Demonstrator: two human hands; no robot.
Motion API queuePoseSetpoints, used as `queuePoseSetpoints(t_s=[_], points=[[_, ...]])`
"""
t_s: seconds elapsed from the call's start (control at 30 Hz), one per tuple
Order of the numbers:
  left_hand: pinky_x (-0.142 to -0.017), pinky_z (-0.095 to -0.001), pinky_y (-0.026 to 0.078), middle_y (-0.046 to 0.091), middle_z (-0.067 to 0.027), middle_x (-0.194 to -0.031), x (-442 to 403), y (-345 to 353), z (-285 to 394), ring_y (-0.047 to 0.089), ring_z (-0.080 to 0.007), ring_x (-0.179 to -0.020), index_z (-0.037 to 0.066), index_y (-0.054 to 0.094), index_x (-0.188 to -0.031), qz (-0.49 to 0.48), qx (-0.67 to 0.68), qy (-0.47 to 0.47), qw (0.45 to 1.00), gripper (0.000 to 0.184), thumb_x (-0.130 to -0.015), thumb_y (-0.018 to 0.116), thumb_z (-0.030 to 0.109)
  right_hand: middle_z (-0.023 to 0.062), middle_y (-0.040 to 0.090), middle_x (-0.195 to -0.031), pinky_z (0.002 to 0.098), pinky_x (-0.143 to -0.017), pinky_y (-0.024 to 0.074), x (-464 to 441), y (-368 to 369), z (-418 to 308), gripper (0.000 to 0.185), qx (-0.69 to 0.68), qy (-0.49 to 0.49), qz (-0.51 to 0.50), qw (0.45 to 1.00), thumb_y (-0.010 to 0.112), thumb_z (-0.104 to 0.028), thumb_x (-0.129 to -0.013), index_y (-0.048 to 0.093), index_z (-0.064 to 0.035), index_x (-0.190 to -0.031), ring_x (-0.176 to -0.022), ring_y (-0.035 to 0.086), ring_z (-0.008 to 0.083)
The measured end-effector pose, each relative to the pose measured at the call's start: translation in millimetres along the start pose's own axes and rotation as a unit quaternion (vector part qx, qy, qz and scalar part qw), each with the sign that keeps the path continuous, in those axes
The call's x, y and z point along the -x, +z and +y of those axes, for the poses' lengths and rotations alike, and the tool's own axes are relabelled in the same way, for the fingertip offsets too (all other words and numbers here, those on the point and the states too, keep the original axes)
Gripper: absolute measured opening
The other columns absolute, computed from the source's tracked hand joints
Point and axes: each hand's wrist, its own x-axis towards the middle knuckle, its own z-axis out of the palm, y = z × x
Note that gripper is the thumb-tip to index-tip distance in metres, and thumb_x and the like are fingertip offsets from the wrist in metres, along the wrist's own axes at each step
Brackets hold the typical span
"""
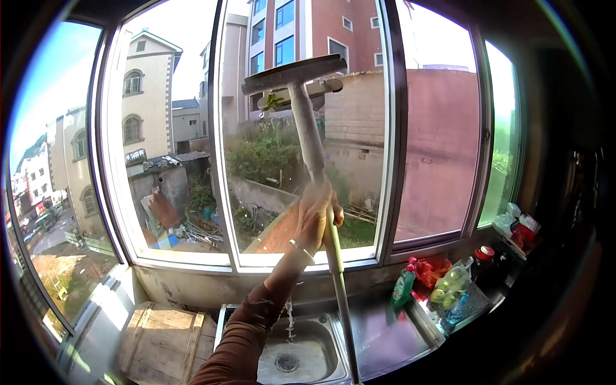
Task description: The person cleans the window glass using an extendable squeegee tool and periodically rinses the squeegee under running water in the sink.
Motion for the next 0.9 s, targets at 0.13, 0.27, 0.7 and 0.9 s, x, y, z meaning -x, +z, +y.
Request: queuePoseSetpoints(t_s=[0.13, 0.27, 0.7, 0.9], points=[[-0.039, -0.0237, 0.043, 0.050, -0.0007, -0.073, -15, -12, -29, 0.052, -0.0098, -0.045, 0.007, 0.038, -0.118, 0.045, -0.143, -0.063, 0.987, 0.046, -0.090, 0.068, 0.029, 0.0140, 0.059, -0.063, 0.0406, -0.059, 0.0461, -84, 50, -49, 0.045, -0.109, 0.075, 0.055, 0.990, 0.067, -0.046, -0.083, 0.063, -0.0023, -0.089, -0.058, 0.059, 0.0254], [-0.037, -0.0223, 0.028, 0.043, 0.0054, -0.067, 47, -37, -85, 0.036, -0.0035, -0.046, 0.006, 0.045, -0.108, 0.081, -0.162, -0.034, 0.983, 0.030, -0.092, 0.066, 0.022, 0.0082, 0.057, -0.059, 0.0369, -0.054, 0.0457, -140, 76, -95, 0.049, -0.094, 0.033, 0.048, 0.994, 0.061, -0.052, -0.088, 0.061, -0.0039, -0.083, -0.056, 0.059, 0.0194], [-0.038, -0.0227, 0.032, 0.043, 0.0029, -0.064, -41, -104, -48, 0.038, -0.0039, -0.046, 0.007, 0.045, -0.089, 0.104, -0.180, -0.017, 0.978, 0.033, -0.097, 0.057, 0.036, 0.0060, 0.055, -0.067, 0.0276, -0.059, 0.0460, -155, 107, -88, 0.050, -0.352, 0.094, -0.215, 0.906, 0.043, -0.049, -0.099, 0.057, -0.0021, -0.089, -0.060, 0.055, 0.0143], [-0.038, -0.0304, 0.035, 0.051, -0.0033, -0.062, -113, -88, -6, 0.044, -0.0109, -0.045, 0.004, 0.047, -0.078, 0.111, -0.207, -0.005, 0.972, 0.037, -0.095, 0.059, 0.035, 0.0016, 0.047, -0.056, 0.0257, -0.046, 0.0385, -210, 107, -140, 0.052, -0.262, 0.114, -0.092, 0.954, 0.041, -0.053, -0.098, 0.051, -0.0055, -0.079, -0.048, 0.047, 0.0105]])
